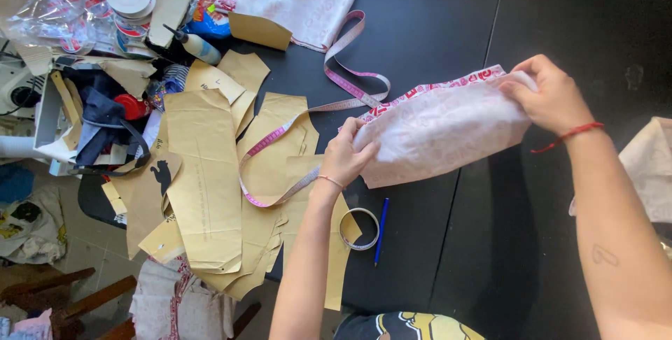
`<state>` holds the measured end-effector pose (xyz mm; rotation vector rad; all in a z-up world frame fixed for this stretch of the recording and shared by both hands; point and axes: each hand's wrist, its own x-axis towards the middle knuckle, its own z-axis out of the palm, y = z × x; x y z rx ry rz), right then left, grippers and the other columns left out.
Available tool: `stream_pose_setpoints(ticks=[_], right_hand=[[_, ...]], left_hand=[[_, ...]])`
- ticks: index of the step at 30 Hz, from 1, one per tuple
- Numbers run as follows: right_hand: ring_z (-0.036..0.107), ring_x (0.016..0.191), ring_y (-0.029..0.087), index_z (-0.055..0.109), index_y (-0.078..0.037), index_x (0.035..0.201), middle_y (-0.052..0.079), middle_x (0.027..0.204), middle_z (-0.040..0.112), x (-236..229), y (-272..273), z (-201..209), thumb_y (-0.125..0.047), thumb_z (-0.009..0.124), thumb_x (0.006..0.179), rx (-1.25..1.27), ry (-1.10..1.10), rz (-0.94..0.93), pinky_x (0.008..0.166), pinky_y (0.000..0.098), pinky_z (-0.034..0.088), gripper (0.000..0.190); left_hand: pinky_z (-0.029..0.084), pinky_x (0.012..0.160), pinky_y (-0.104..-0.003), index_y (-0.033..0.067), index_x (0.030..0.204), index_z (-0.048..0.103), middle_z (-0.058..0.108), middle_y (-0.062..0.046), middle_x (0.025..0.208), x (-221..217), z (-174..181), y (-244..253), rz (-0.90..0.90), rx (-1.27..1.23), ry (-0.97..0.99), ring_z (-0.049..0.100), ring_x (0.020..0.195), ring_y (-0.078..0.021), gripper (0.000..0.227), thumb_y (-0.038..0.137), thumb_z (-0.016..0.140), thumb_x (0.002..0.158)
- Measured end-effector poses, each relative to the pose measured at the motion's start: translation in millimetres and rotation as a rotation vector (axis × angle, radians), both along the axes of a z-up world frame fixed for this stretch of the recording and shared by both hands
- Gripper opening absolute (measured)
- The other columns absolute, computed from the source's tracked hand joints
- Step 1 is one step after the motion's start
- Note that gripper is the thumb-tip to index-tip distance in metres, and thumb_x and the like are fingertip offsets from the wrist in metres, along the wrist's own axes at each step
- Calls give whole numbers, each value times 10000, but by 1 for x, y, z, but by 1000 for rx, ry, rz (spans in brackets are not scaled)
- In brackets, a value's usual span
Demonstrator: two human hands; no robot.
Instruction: The person uses a green electric rotary cutter to trim a piece of white fabric with a red heart pattern on a black table. They then fold the fabric, place a paper pattern on top, and trace the pattern's outline with a blue pen.
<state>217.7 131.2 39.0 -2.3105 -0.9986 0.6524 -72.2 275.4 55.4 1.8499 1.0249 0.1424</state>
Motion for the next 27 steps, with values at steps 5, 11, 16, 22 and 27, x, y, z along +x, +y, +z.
stream_pose_setpoints(ticks=[5,11,16,22,27], right_hand=[[550,733,169,590,-63,981,89,889,583,0,7,-57,-165,739,734,286,-200,-122,675,289,422,306],[484,885,257,609,-81,881,100,827,531,17,-11,-110,-405,736,661,-25,-286,-140,780,336,366,411],[379,563,178,467,-45,673,86,585,455,-6,-39,-24,-329,619,792,-62,-94,-165,504,348,307,343],[49,1328,189,64,-51,1358,65,1431,25,16,-111,-38,-463,213,835,-259,447,-370,1074,340,31,682],[522,701,286,536,-19,978,137,824,569,-73,-52,36,-295,597,880,-21,-110,-197,595,396,375,299]], left_hand=[[413,845,-341,103,1122,455,509,-93,1095,-8,-47,-7,152,246,-139,501,1032,-237,445,134,587,698],[467,700,-288,107,1075,487,495,-78,1062,-27,-25,-39,381,311,-145,522,917,-196,354,46,552,732],[400,632,-335,182,750,539,551,22,747,-50,-19,-73,207,373,30,542,637,-152,37,150,548,734],[371,596,-381,168,670,458,468,-18,691,-84,-22,-116,67,418,229,489,653,-242,225,266,652,730],[356,580,-385,185,668,488,482,-23,657,-95,-39,-137,41,506,453,513,632,-247,452,603,659,637]])
